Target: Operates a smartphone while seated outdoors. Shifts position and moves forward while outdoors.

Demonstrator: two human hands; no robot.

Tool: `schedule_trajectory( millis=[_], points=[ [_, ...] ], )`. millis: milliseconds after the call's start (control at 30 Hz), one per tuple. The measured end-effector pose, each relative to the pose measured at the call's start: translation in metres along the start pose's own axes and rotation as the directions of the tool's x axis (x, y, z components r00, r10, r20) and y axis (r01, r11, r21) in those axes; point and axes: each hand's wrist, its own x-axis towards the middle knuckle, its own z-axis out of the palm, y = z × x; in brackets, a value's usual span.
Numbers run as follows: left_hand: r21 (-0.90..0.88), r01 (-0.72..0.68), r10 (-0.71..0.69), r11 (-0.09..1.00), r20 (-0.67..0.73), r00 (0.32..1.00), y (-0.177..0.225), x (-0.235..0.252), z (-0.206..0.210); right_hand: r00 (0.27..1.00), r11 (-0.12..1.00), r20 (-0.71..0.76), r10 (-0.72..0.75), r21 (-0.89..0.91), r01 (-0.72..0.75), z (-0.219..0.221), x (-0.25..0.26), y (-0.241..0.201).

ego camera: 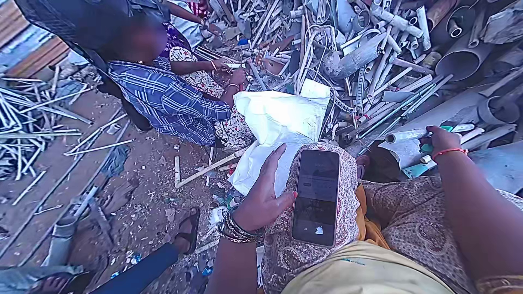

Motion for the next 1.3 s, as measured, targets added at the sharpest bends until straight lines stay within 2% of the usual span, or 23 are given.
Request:
schedule_trajectory(
  millis=[600, 900, 1200, 1300],
  points=[
    [-0.100, 0.008, -0.012, 0.995, -0.043, 0.999, 0.002, 0.000, 0.002, 1.000, 1.000, 0.000, -0.005, -0.010, 0.005, -0.001, -0.004, -0.002],
    [-0.385, 0.048, -0.079, 0.922, -0.064, 0.995, 0.010, 0.003, 0.005, 1.000, 1.000, -0.009, -0.009, -0.029, 0.009, 0.000, -0.001, 0.000],
    [-0.402, 0.054, -0.085, 0.914, -0.058, 0.995, 0.008, 0.008, 0.008, 1.000, 0.999, 0.004, -0.011, -0.034, 0.012, 0.000, 0.002, 0.002],
    [-0.415, 0.054, -0.122, 0.908, -0.139, 0.983, 0.009, 0.019, 0.013, 1.000, 0.999, 0.014, -0.013, -0.035, 0.013, 0.000, 0.002, 0.002]
  ],
)
